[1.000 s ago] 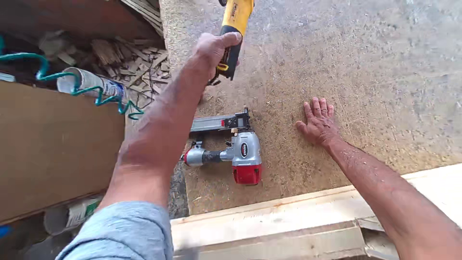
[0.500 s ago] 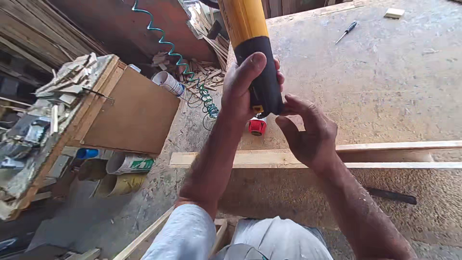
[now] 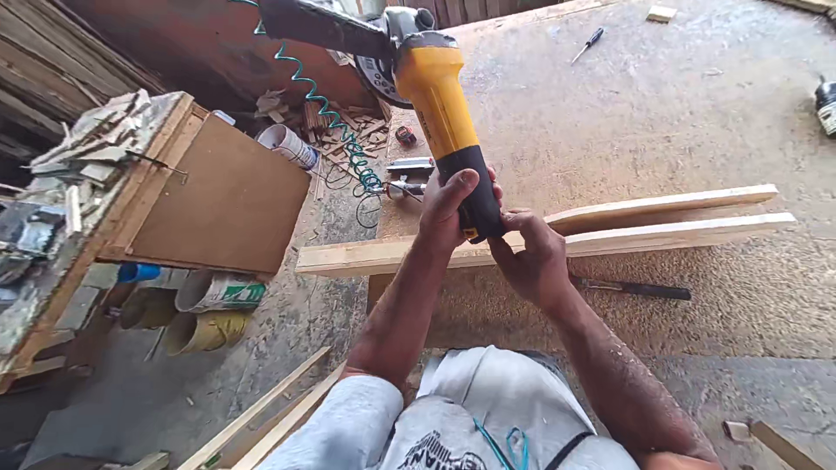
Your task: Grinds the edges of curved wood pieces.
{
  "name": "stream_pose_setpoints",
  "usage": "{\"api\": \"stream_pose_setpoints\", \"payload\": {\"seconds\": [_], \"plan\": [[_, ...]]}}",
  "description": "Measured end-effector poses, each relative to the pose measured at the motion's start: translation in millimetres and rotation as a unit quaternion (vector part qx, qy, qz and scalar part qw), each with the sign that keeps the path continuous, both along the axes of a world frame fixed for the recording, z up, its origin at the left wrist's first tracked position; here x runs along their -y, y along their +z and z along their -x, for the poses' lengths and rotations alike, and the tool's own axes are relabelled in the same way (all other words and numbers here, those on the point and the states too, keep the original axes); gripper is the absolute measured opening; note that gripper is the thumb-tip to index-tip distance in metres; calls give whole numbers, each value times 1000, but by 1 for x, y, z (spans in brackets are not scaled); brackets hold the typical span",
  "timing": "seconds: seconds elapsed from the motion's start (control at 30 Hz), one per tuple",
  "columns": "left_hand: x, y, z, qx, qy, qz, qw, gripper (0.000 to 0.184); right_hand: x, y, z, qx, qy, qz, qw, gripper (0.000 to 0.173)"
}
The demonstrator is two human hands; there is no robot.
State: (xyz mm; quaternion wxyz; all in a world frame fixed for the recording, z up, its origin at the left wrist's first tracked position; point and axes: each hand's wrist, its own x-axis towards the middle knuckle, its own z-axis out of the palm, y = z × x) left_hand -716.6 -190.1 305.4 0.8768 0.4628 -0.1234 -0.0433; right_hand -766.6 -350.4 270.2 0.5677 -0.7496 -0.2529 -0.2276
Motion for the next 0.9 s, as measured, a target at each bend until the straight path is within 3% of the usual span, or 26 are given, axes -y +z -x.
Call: {"api": "stream_pose_setpoints", "payload": {"seconds": [0.1, 0.27, 0.43, 0.5, 0.57, 0.63, 0.67, 0.7, 0.77, 0.83, 0.9], "plan": [[-3, -20, 16, -9, 5, -30, 1000, 73, 4, -21, 18, 7, -8, 39, 999, 17], [-14, -47, 57, -53, -57, -40, 996, 71, 18, -49, 38, 187, -26, 214, 958, 24], [-14, -72, 70, -75, -55, -19, 995, 71, 5, -74, 46, 213, -48, 199, 955, 37], [-20, -77, 71, -73, -61, -26, 995, 71, 6, -66, 52, 147, -7, 209, 967, 49], [-27, -85, 73, -66, -82, -44, 993, 71, 10, -55, 59, 41, 7, 206, 978, 74], [-30, -98, 82, -80, -114, -53, 989, 73, 14, -41, 64, -151, 6, 130, 980, 92], [-30, -105, 90, -87, -125, -73, 986, 74, 12, -35, 60, -277, 16, 84, 957, 94], [-28, -110, 97, -83, -138, -98, 982, 71, 10, -32, 52, -380, 32, 37, 924, 91], [-24, -124, 104, -80, -199, -119, 970, 63, 1, -41, 35, -476, 56, -72, 875, 73], [-24, -141, 103, -108, -277, -93, 950, 64, -8, -58, 29, -477, 47, -235, 845, 56], [-26, -156, 104, -125, -321, -89, 934, 63, -16, -74, 35, -480, 8, -306, 822, 50]]}}
